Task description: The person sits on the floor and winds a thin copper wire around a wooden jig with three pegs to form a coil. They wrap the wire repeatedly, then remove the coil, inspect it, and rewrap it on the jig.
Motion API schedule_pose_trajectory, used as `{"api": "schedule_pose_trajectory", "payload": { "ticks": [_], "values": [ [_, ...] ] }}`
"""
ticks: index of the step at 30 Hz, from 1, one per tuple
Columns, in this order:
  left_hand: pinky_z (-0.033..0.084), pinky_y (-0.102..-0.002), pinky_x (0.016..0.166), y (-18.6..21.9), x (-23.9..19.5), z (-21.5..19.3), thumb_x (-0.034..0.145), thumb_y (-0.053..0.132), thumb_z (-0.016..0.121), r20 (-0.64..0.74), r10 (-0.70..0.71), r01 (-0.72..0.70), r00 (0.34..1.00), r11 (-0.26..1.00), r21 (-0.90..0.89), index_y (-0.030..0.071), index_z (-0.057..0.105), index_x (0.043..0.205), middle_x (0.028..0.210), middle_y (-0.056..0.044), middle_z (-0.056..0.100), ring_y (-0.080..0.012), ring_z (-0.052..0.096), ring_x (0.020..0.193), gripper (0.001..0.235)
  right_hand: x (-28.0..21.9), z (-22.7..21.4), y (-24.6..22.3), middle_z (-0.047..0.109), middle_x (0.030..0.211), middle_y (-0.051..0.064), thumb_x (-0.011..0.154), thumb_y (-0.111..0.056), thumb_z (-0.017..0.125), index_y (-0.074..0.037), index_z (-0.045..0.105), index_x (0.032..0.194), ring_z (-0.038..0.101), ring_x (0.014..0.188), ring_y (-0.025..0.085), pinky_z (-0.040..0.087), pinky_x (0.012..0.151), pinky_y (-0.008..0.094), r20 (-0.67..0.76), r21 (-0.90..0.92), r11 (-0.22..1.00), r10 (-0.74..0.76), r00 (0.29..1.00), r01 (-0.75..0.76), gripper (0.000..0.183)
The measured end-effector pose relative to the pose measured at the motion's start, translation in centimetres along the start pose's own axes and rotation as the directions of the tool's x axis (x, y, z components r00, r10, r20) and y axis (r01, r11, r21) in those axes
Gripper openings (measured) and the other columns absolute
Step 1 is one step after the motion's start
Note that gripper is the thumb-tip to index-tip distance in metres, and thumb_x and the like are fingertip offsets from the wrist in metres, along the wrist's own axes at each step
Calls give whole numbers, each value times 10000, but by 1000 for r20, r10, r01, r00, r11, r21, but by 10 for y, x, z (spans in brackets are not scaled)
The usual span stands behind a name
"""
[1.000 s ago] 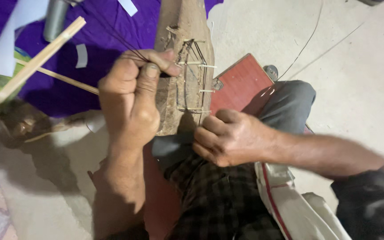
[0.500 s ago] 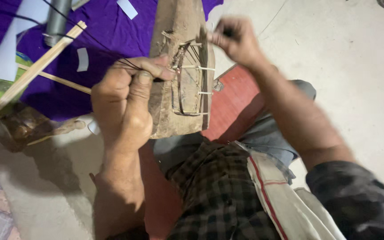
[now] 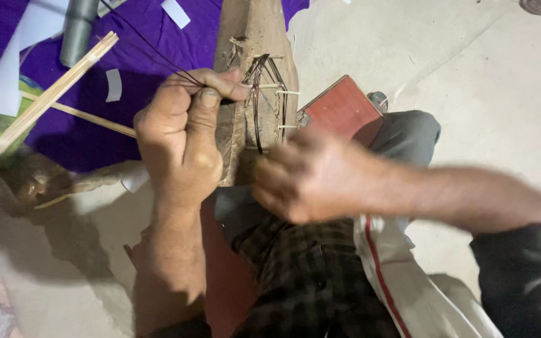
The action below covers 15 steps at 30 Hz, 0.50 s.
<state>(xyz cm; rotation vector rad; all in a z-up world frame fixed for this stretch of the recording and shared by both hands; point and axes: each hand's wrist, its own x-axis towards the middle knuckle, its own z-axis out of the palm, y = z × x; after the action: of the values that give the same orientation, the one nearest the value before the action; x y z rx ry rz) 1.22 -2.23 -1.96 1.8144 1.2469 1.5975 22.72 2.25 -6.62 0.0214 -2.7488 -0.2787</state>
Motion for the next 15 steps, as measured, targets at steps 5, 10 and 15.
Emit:
{"api": "schedule_pose_trajectory", "payload": {
  "ticks": [5,10,15],
  "values": [
    [654,-353,1053,0,3,2,1158,-37,562,-26,47,-46,999,999,25,-56,678,1074,1051,-151,751,-224,772,1032,145,10,-3,131,694,863,19,929,-217,832,-76,722,922,673,783,172,536,640,332,-204,372,905,298,933,-208,179],
    [633,-367,1077,-4,5,-3,1143,-22,540,-57,-32,29,998,998,-54,-38,667,1094,1057,-135,744,-212,758,1037,137,-46,160,136,592,759,-5,1043,-259,813,-32,642,889,532,717,103,440,622,296,63,858,221,851,522,-464,324],
    [637,-365,1105,-4,2,-6,1204,-2,529,-65,-70,66,995,996,-67,-34,664,1111,1037,-134,756,-205,765,1058,167,-64,202,-10,741,891,95,1070,-266,650,-1,723,1091,730,740,191,611,635,375,207,740,90,912,353,-667,276]
  ]
}}
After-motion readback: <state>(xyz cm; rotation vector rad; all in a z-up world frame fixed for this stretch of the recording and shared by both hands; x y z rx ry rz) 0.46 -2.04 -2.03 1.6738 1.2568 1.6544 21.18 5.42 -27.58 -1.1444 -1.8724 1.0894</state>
